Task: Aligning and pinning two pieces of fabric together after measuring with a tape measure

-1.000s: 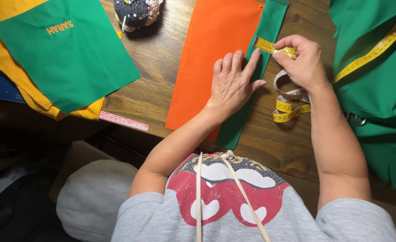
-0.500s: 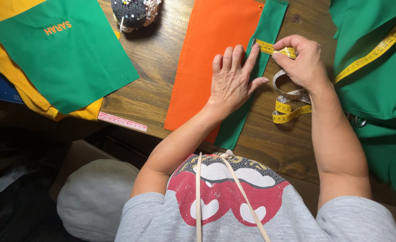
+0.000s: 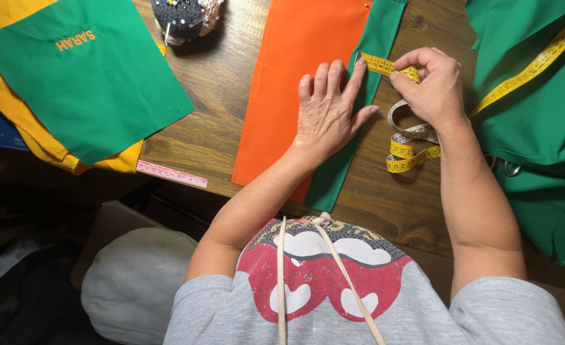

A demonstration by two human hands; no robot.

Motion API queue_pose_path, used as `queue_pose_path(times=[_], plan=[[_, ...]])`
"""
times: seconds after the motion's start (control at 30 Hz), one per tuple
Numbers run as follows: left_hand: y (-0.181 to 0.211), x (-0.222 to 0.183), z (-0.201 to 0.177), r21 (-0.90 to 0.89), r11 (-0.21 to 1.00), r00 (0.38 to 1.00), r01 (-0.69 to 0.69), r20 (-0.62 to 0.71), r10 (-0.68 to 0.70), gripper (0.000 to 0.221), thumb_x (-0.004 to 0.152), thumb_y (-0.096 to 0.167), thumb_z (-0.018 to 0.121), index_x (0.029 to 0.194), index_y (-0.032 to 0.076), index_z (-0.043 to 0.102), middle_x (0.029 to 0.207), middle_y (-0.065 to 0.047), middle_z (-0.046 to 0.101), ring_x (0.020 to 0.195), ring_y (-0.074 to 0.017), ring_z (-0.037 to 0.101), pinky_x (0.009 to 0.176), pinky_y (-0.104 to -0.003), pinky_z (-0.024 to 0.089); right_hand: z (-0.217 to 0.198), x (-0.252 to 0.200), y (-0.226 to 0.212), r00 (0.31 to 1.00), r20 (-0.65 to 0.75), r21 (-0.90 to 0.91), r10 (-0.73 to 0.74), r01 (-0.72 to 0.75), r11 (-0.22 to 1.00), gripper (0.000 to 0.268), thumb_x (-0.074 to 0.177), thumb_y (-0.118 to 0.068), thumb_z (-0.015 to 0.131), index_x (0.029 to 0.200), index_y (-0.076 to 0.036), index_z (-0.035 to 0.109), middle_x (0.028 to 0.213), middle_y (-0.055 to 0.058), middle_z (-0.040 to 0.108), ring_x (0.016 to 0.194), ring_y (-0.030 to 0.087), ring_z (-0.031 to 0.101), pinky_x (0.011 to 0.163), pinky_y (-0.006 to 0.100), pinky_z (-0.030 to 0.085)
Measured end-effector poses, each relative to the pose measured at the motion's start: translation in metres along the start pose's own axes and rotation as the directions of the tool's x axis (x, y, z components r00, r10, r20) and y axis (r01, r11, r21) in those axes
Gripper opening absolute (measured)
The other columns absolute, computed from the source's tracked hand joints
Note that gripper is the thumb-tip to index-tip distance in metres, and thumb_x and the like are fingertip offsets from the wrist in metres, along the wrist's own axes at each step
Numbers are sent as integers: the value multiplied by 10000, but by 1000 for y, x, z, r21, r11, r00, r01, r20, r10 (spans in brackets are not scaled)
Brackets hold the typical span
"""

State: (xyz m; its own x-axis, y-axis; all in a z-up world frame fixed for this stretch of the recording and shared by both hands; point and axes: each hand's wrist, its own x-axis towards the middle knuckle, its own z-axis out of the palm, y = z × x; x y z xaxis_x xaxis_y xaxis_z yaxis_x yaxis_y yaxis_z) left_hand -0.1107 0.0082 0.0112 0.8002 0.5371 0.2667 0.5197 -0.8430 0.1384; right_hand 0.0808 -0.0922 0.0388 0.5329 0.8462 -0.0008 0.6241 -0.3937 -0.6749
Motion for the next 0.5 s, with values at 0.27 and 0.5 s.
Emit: queue_pose_path(times=[0.27,0.5], plan=[[-2,-5,-11,-76,994,996,80,-39,-83,850,781,713,819,1362,158,542,1215,-62,562,1161,-268,530,998,-408,376,-15,-6,16,995,96,-31,2,1,1000,136,983,38,747,1111,-5,730,1043,141,761,856,183,723,690,290,604],[-2,-33,-21,-186,964,974,193,-79,-210,577,833,642,741,1010,121,566,967,-89,566,870,-318,532,727,-432,398,-48,29,18,884,33,-638,-467,378,671,189,974,-252,998,998,-189,822,1301,44,753,1259,322,524,1025,435,377]])
